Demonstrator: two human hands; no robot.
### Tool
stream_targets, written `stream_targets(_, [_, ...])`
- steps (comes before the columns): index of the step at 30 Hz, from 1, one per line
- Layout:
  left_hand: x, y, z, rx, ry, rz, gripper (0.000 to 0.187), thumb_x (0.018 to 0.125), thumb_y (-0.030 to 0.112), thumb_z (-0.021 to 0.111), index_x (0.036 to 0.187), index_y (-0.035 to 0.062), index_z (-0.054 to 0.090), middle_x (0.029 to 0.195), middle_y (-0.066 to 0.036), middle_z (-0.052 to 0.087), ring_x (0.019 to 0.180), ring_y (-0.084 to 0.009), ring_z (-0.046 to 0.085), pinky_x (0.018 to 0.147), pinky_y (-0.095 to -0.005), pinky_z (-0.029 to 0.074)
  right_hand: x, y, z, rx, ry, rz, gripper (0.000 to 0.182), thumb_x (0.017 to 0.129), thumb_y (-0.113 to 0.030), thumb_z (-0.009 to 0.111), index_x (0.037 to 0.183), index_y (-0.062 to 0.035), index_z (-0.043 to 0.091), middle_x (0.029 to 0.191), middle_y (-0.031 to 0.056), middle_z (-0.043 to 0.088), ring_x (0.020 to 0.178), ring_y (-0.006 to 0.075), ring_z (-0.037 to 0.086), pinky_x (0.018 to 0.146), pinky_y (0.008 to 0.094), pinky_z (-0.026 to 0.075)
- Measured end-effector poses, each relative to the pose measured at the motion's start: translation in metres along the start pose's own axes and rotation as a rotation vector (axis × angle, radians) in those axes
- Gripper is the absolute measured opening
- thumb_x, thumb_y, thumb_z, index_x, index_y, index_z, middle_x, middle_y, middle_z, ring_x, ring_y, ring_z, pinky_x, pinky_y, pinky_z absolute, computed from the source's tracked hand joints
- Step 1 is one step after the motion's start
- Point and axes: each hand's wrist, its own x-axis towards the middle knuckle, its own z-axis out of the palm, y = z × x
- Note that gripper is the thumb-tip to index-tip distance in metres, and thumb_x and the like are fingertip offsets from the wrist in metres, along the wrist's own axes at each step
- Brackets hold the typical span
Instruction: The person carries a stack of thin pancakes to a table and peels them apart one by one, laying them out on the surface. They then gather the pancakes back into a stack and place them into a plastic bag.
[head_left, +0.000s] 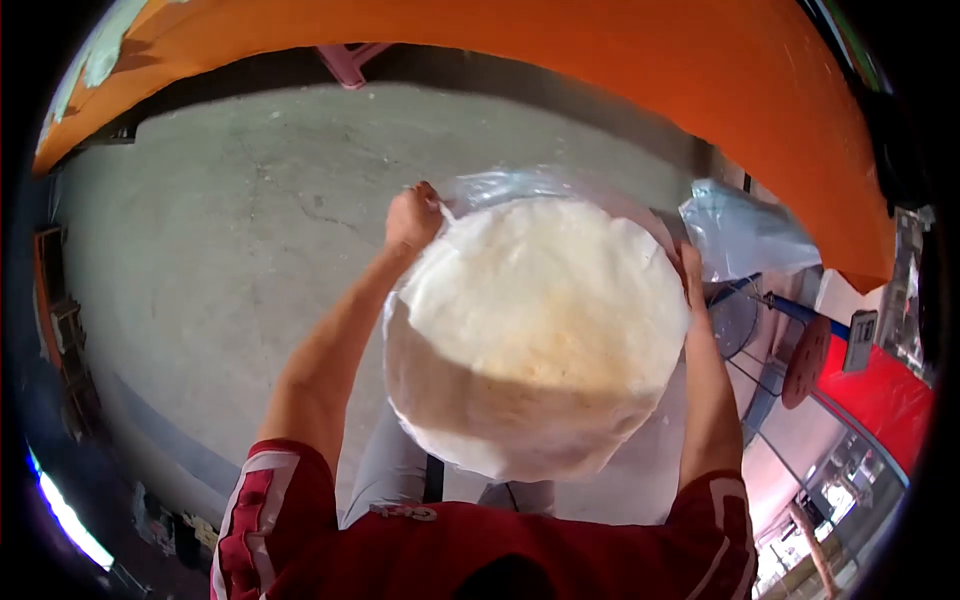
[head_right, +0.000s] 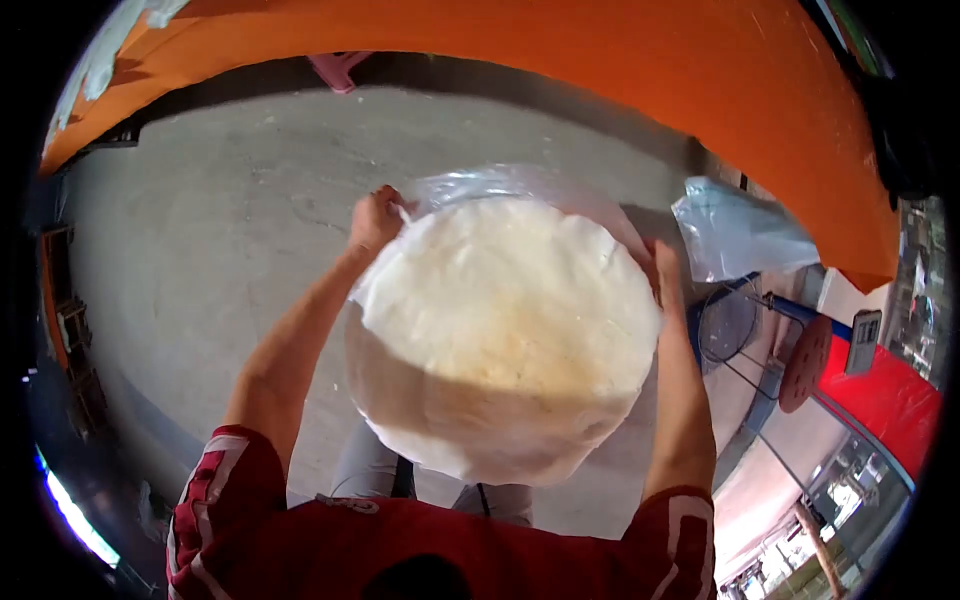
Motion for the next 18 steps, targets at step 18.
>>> stream_targets(18, [-0.246,-0.17,0.016,-0.045,0.006,-0.418,0.017,0.072,0.009,0.055,0.079,-0.0065,0.054,0.069,-0.021,0.058,0.067,-0.0242,0.06,0.057,-0.0372,0.045,-0.18,-0.036,-0.035,-0.174,0.208,0.106,0.021,0.073,-0.001,0.051,0.092,-0.0035,0.06,0.08,0.019,0.062,0.074,0.0349,0.061,0.065,0.0371,0.048])
